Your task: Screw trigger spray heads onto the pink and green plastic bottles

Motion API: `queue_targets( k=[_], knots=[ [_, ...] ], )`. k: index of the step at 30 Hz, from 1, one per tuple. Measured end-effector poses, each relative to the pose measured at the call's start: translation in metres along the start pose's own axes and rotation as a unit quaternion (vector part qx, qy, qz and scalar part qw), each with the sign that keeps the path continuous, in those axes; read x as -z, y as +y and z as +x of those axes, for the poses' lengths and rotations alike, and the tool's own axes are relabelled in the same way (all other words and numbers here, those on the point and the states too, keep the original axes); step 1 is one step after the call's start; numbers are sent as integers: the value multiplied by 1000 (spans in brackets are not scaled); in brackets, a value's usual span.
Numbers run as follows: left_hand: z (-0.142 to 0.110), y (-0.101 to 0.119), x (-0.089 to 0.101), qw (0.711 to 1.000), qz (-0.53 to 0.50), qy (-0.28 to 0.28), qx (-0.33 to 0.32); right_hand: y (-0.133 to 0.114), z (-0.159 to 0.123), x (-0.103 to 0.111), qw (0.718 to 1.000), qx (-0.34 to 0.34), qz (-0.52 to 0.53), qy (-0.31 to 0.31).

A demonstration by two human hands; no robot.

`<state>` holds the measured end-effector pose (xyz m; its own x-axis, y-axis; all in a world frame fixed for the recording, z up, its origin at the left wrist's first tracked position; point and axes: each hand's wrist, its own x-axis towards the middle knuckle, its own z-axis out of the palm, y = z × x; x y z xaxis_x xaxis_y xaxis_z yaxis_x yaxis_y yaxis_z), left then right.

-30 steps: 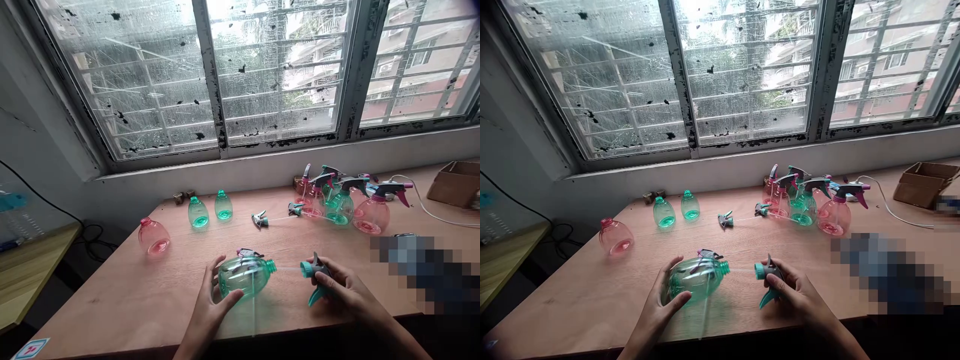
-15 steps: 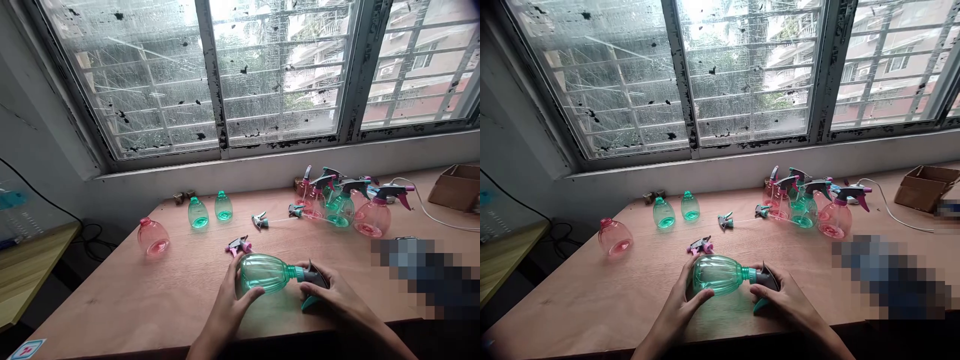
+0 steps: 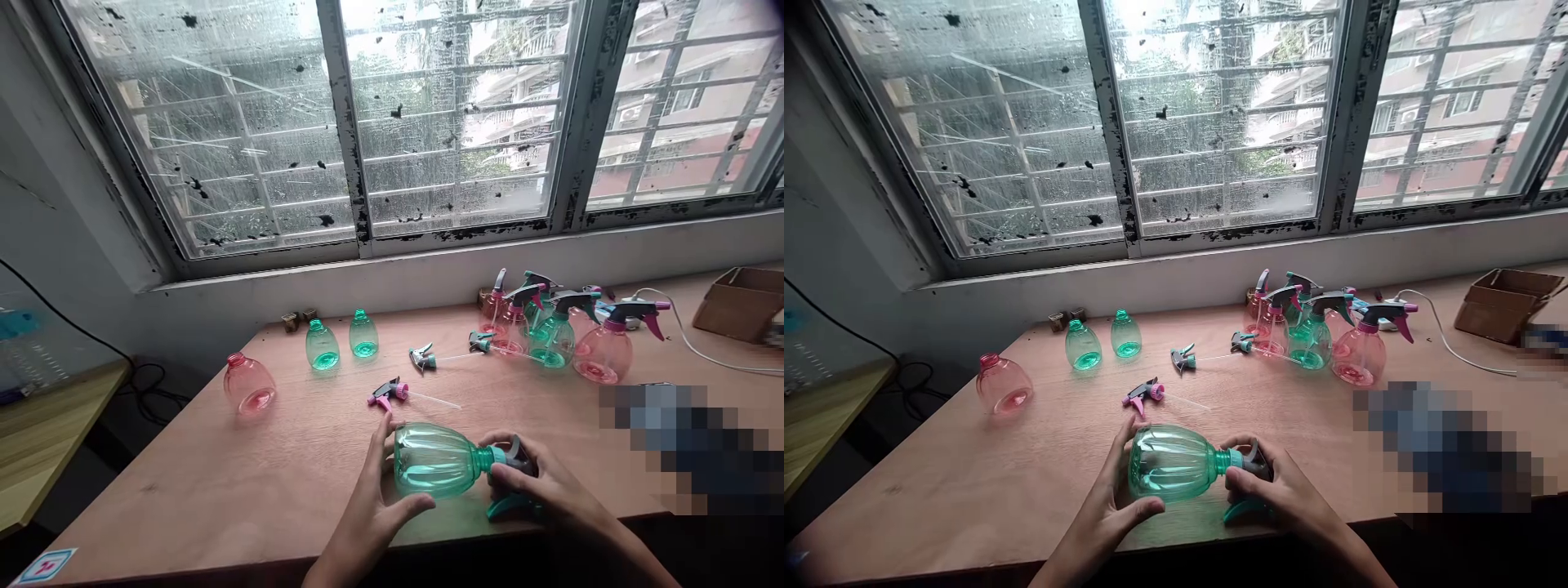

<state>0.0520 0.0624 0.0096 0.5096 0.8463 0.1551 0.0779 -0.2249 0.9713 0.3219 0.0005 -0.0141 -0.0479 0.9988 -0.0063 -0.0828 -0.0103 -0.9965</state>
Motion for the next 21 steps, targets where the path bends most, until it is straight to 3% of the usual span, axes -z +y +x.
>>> queue_targets(
  k=[4, 11, 16, 21],
  knots=[
    [-1, 3, 4, 998, 67, -6, 6, -1, 1, -1, 1000, 7, -10, 21],
    [-8, 4, 5, 997, 6, -73, 17, 8, 3, -1, 1000, 16, -1, 21],
    [-3, 0, 2, 997, 42, -49, 38, 6, 2, 5, 998, 28, -63, -5],
    [-4, 1, 4, 997, 62, -40, 28, 1, -1, 3, 998, 26, -59, -30]
  ],
)
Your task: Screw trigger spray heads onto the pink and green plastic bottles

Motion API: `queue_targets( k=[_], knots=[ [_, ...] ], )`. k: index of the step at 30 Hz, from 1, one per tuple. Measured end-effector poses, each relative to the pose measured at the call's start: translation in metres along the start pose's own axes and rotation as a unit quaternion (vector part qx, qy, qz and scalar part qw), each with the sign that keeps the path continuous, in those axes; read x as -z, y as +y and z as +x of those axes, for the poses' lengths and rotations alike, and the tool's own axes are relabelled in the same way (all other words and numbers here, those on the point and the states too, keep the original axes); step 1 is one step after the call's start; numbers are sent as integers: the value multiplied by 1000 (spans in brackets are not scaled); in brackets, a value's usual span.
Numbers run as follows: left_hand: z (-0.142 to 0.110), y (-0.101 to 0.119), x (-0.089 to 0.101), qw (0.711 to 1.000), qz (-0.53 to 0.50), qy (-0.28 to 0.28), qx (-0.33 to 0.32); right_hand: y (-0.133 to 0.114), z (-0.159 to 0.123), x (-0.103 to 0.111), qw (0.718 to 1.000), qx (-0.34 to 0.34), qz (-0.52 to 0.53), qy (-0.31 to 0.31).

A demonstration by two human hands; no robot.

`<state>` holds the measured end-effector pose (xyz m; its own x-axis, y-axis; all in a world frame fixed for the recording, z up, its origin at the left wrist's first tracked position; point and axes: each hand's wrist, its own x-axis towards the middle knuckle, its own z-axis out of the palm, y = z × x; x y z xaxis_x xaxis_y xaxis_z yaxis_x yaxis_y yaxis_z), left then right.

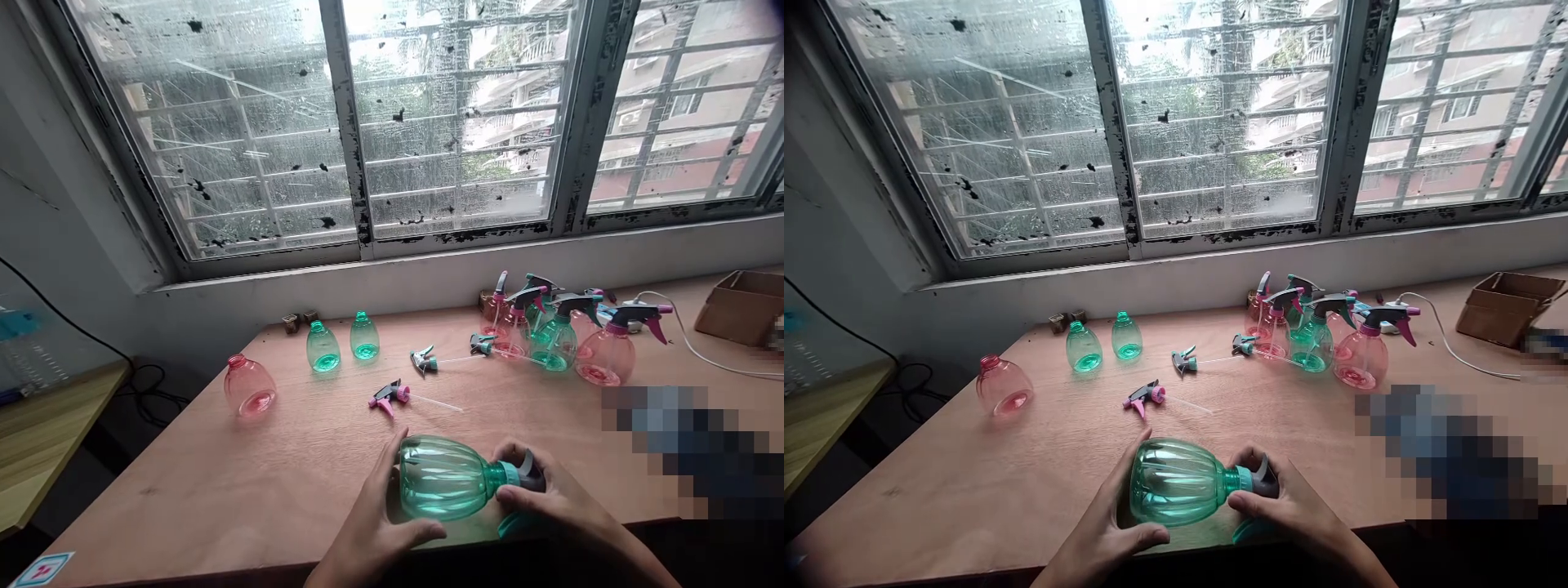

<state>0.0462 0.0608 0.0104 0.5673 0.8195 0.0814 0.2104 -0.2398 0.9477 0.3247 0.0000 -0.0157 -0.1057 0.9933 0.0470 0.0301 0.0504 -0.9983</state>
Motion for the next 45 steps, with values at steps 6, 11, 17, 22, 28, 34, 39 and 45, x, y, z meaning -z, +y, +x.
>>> queue_targets(
  k=[6, 11, 17, 22, 28, 34, 39, 45],
  knots=[
    [-1, 5, -3, 1000, -10, -24, -5, -2, -2, -3, 999, -14, 32, -5],
    [-1, 5, -4, 1000, 20, -9, 3, -4, -1, -2, 1000, -9, 22, -10],
    [-1, -3, 0, 999, 23, -23, -24, -6, -2, -4, 1000, -18, 11, 9],
    [-4, -3, -1, 999, 11, -41, -29, -5, -3, -4, 1000, -20, 10, 22],
    [-6, 5, 2, 999, 16, -45, 11, -8, -4, -3, 1000, -21, 21, -2],
    [-5, 0, 2, 997, -35, -61, -38, -7, -4, -2, 1000, -21, 9, 3],
    [-5, -2, 2, 995, -63, -69, -30, -7, -3, -3, 1000, -15, 13, -4],
    [-8, -2, 1, 988, -112, -94, -49, -8, -3, -3, 1000, -21, 16, -1]
  ],
)
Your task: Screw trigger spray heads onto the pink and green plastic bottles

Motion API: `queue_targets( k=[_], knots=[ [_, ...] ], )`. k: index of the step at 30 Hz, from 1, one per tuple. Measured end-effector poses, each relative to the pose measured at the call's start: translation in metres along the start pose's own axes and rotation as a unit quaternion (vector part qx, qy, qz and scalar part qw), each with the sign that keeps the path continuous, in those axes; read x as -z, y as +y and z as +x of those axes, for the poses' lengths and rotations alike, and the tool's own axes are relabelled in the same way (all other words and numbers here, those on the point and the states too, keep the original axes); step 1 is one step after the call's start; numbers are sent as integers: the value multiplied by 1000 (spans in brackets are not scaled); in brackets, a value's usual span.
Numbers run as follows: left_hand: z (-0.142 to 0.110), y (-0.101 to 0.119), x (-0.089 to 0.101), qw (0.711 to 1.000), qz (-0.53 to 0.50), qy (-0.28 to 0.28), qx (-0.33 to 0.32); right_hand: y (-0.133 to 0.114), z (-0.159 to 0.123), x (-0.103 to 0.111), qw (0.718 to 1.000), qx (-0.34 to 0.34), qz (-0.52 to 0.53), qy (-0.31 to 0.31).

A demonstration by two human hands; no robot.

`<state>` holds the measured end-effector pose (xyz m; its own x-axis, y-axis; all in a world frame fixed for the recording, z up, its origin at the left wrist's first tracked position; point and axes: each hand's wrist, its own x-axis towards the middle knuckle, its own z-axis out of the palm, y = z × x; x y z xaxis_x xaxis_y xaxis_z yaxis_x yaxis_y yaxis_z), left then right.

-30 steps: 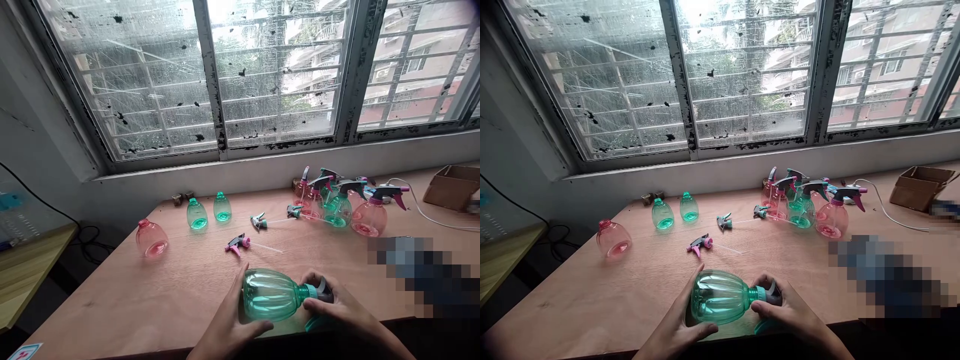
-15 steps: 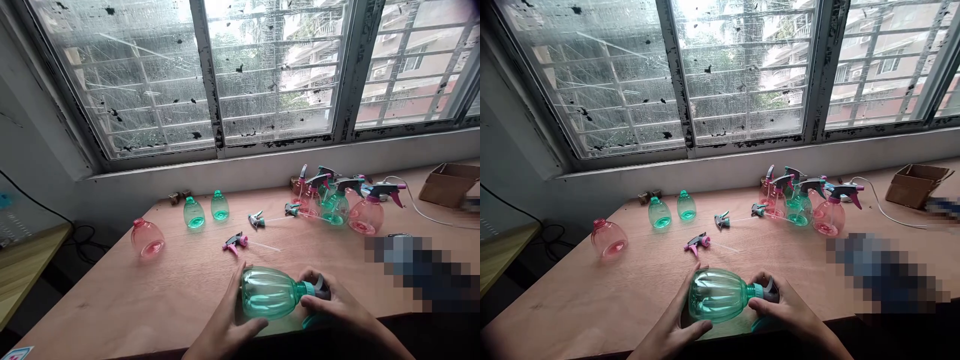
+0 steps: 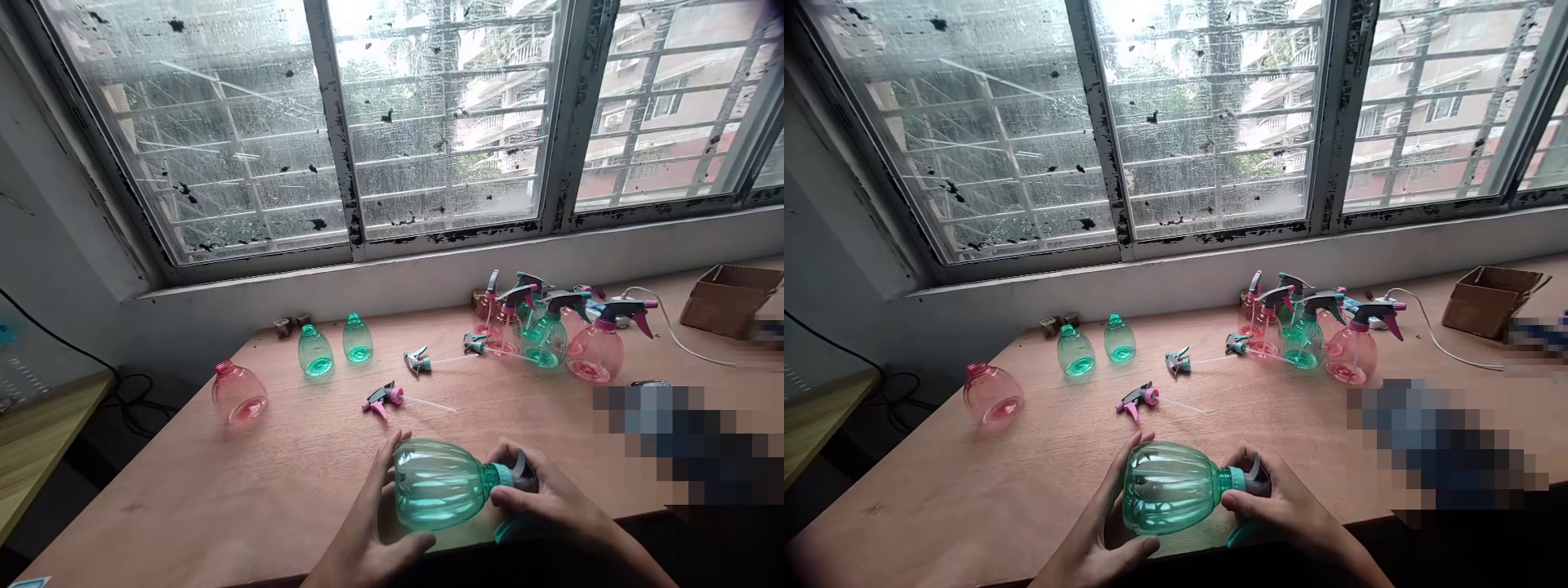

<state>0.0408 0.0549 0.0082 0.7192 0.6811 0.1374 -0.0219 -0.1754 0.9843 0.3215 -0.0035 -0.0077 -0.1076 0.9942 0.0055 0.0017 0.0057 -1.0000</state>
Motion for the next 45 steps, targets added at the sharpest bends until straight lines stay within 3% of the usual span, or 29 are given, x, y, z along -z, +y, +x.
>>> queue_targets(
  k=[7, 13, 24, 34, 37, 40, 45],
  knots=[
    [0, -4, 3, 995, 97, 22, -3, -2, -1, 0, 1000, -10, -11, 2],
    [1, 0, 2, 999, 26, 39, 27, -2, -2, -3, 998, -37, 46, -9],
    [1, -4, 8, 999, 48, 18, -4, -2, -2, -4, 999, -30, 38, 1],
    [2, -3, 7, 999, 12, 29, 32, 1, -1, -3, 999, -25, 32, -6],
    [2, -2, 4, 999, 31, 6, 5, 0, 0, -3, 999, -25, 27, -7],
    [0, -3, 2, 995, 81, 42, -36, 0, -1, -3, 999, -26, 28, -8],
    [-2, -2, 3, 996, 82, 18, -22, 0, 0, -3, 999, -33, 37, -20]
  ],
)
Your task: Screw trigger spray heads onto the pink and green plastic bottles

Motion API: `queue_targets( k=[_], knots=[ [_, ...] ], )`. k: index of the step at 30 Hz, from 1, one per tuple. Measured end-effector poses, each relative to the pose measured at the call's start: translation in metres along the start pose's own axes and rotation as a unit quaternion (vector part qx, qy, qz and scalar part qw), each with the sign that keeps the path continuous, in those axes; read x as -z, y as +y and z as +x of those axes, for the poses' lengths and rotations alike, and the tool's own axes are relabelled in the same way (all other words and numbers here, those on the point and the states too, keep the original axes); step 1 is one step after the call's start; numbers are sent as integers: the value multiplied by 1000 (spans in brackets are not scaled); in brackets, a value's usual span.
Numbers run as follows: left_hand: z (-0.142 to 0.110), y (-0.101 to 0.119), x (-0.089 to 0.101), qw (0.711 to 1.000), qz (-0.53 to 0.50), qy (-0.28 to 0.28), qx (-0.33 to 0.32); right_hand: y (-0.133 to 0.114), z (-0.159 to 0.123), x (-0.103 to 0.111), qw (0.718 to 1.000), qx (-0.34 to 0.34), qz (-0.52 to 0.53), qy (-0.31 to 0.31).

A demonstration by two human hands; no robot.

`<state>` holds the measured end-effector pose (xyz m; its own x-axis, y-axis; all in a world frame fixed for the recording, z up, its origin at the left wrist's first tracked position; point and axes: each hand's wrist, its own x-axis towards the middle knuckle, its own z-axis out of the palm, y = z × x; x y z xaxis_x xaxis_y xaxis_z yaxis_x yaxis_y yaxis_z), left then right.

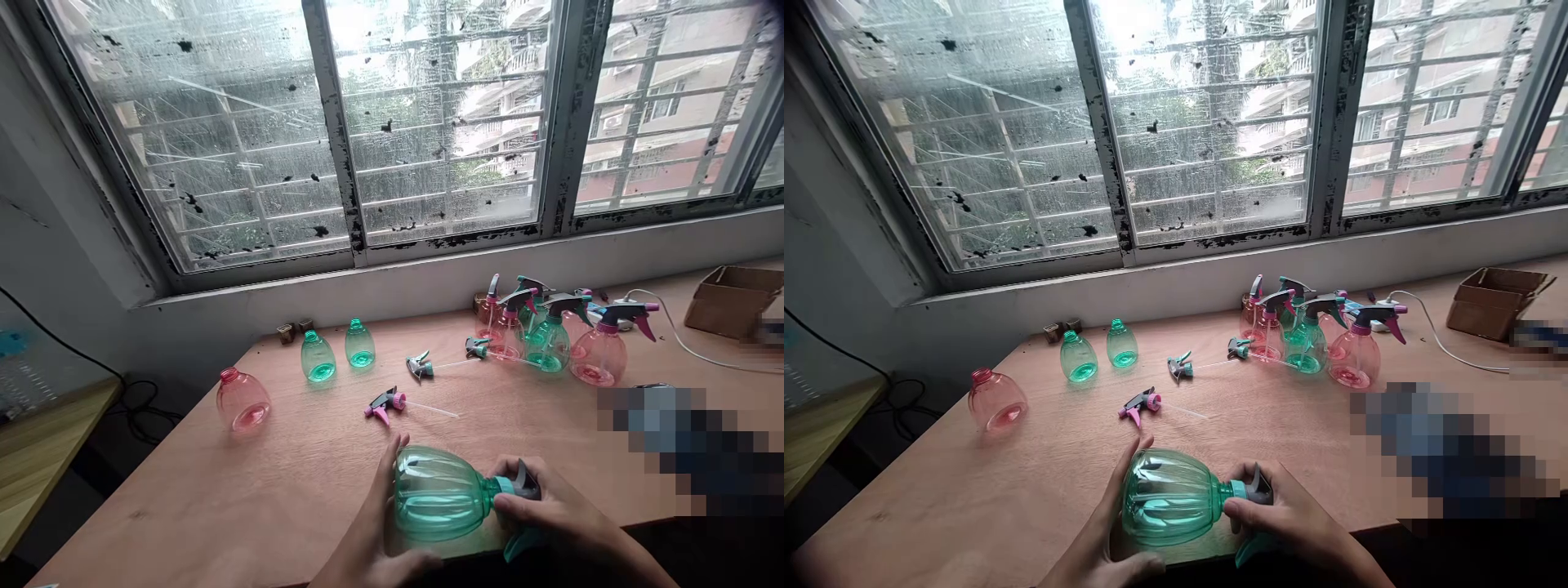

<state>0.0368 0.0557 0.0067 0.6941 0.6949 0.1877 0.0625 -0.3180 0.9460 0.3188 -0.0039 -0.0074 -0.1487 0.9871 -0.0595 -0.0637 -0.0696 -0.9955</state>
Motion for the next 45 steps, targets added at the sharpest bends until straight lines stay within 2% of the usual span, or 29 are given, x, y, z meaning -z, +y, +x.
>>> queue_targets(
  k=[5, 15, 23, 30, 34, 39, 45],
  knots=[
    [-1, 2, 0, 995, -94, -12, 13, 1, 0, 0, 1000, 0, 4, -9],
    [0, -5, 2, 1000, -20, -15, 13, 1, 1, 1, 1000, 10, -1, -6],
    [-2, 4, 2, 997, -64, -5, 44, 3, 2, 1, 1000, 7, 5, -5],
    [0, -2, 2, 998, -40, -40, -4, 2, 1, 0, 1000, 13, 0, 0],
    [1, -7, 4, 999, -30, -38, -19, 2, 1, 0, 1000, 12, 0, -2],
    [-1, -8, 6, 999, -37, -20, 26, 1, 0, 1, 1000, 14, -13, -4],
    [0, -4, 4, 998, -34, -17, 40, 0, -1, 2, 1000, 15, 0, 12]
  ],
)
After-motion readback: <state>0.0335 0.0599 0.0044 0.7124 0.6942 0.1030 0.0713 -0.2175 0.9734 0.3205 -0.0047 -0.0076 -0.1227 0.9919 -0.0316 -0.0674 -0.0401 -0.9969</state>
